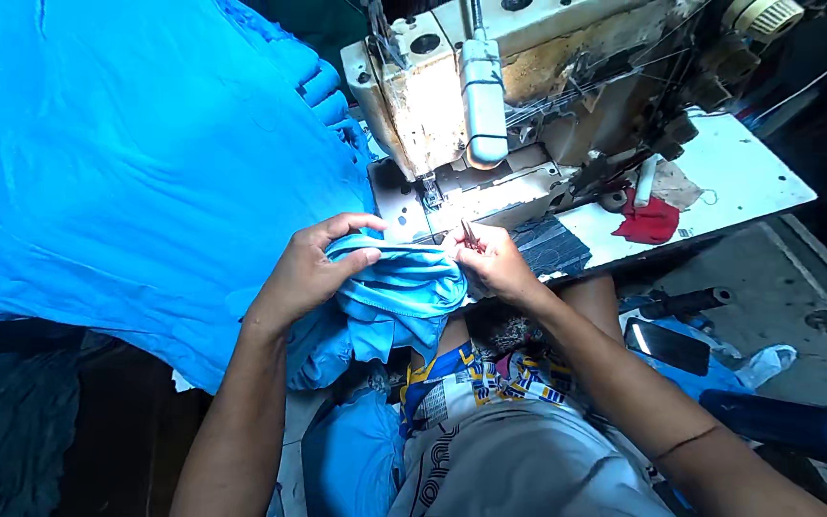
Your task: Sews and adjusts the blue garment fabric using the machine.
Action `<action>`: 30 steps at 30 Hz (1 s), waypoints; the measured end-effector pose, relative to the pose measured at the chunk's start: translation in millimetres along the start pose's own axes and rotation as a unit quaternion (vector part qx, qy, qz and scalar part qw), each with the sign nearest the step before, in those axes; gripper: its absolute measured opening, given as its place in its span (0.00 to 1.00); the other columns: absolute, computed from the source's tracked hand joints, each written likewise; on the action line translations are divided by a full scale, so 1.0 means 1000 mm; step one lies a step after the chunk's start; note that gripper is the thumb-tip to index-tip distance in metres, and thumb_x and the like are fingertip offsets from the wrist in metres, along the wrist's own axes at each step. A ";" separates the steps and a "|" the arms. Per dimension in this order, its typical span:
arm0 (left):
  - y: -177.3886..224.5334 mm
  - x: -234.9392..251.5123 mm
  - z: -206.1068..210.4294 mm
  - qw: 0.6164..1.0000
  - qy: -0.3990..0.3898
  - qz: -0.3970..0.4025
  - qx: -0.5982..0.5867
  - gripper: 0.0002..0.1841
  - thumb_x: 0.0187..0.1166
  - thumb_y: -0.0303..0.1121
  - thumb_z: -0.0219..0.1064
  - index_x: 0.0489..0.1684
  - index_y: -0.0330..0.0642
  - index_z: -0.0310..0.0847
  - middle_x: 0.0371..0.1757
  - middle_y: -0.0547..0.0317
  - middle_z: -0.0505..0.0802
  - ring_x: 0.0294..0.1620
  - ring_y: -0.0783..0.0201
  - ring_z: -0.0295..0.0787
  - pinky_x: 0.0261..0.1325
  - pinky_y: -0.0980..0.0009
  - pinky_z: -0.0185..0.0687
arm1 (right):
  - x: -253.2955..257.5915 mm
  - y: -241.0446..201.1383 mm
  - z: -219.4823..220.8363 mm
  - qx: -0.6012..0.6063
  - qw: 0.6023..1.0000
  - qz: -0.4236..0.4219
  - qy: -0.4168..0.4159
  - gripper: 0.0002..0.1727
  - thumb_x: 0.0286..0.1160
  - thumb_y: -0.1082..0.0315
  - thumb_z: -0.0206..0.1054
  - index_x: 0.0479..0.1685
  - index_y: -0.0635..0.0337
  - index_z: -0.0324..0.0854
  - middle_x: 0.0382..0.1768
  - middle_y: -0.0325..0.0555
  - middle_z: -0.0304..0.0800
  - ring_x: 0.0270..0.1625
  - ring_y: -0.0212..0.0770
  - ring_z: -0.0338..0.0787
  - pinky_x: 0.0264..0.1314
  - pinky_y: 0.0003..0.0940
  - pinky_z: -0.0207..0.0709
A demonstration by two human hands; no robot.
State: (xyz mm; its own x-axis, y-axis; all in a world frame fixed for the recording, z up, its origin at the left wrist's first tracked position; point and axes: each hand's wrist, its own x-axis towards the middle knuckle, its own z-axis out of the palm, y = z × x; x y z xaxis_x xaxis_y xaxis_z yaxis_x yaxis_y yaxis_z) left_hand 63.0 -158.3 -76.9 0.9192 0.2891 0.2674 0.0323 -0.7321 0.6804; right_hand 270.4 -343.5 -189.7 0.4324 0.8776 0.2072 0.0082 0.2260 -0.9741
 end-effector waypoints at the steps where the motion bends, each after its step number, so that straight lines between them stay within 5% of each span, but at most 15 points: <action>1: 0.000 0.000 0.002 1.000 0.008 0.004 0.013 0.14 0.75 0.29 0.75 0.57 0.50 0.91 0.51 0.68 0.94 0.51 0.71 0.91 0.55 0.71 0.91 | -0.001 0.000 0.000 0.002 1.000 -0.001 -0.003 0.06 0.81 0.72 0.63 0.45 0.61 0.86 0.24 0.47 0.83 0.18 0.35 0.75 0.18 0.29 0.69; 6: 0.002 0.005 0.014 0.993 0.093 -0.027 0.065 0.04 0.73 0.32 0.78 0.41 0.50 0.94 0.42 0.66 0.92 0.45 0.70 0.88 0.48 0.69 0.85 | -0.006 0.000 -0.002 -0.016 0.999 -0.030 -0.017 0.07 0.79 0.68 0.73 0.49 0.59 0.91 0.31 0.45 0.90 0.21 0.34 0.79 0.21 0.29 0.74; 12: -0.002 0.018 0.045 0.989 0.137 -0.050 0.038 0.08 0.85 0.33 0.61 0.49 0.45 0.87 0.67 0.62 0.90 0.68 0.66 0.86 0.70 0.59 0.83 | -0.011 0.002 -0.002 -0.009 1.000 -0.018 0.008 0.05 0.77 0.67 0.74 0.42 0.60 0.90 0.26 0.44 0.88 0.19 0.33 0.75 0.20 0.28 0.69; 14: -0.004 0.023 0.055 0.988 0.144 -0.060 -0.025 0.10 0.89 0.34 0.57 0.54 0.46 0.84 0.56 0.64 0.94 0.52 0.69 0.92 0.55 0.65 0.88 | -0.010 0.003 -0.006 -0.006 1.000 -0.015 0.010 0.05 0.78 0.67 0.73 0.40 0.61 0.90 0.25 0.44 0.87 0.19 0.34 0.75 0.20 0.28 0.69; 16: -0.008 0.029 0.062 0.987 0.140 -0.055 -0.060 0.08 0.90 0.32 0.56 0.54 0.47 0.81 0.42 0.62 0.91 0.35 0.70 0.87 0.36 0.71 0.85 | -0.009 0.003 -0.009 -0.002 1.000 -0.007 0.008 0.06 0.78 0.68 0.73 0.38 0.62 0.88 0.22 0.44 0.84 0.18 0.33 0.74 0.19 0.28 0.68; 18: -0.013 0.036 0.065 0.990 0.129 -0.043 -0.026 0.09 0.86 0.26 0.57 0.55 0.45 0.81 0.40 0.60 0.90 0.34 0.68 0.87 0.36 0.70 0.84 | -0.009 0.004 -0.011 -0.004 1.000 0.000 0.006 0.05 0.78 0.70 0.72 0.37 0.63 0.88 0.23 0.45 0.84 0.20 0.34 0.77 0.22 0.29 0.72; 23: -0.027 0.069 0.065 0.978 0.121 0.016 0.171 0.06 0.80 0.28 0.67 0.45 0.44 0.91 0.43 0.58 0.94 0.46 0.68 0.91 0.53 0.65 0.86 | -0.011 0.008 -0.009 -0.003 0.999 0.030 0.032 0.03 0.74 0.76 0.69 0.40 0.64 0.87 0.24 0.45 0.85 0.23 0.34 0.81 0.26 0.30 0.76; 27: -0.032 0.082 0.070 0.968 0.145 -0.036 0.202 0.08 0.75 0.34 0.73 0.46 0.47 0.94 0.51 0.55 0.95 0.53 0.60 0.93 0.59 0.55 0.86 | -0.011 0.012 -0.010 0.041 0.998 0.027 0.045 0.15 0.71 0.80 0.67 0.55 0.60 0.81 0.27 0.45 0.85 0.25 0.34 0.82 0.30 0.28 0.78; 30: -0.033 0.086 0.072 0.964 0.148 -0.062 0.212 0.10 0.76 0.40 0.73 0.46 0.44 0.92 0.53 0.50 0.94 0.58 0.53 0.91 0.62 0.46 0.83 | -0.009 0.010 -0.011 0.049 0.997 0.011 0.061 0.17 0.69 0.81 0.67 0.57 0.61 0.83 0.25 0.43 0.85 0.26 0.32 0.82 0.30 0.26 0.78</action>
State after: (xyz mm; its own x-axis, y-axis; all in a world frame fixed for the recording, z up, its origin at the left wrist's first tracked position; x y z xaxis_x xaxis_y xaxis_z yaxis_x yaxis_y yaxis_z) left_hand 169.7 -153.5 -125.6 0.7481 0.5080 0.4269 0.3496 -0.8486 0.3971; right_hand 276.4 -353.8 -202.7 0.5379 0.8260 0.1684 -0.0882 0.2538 -0.9632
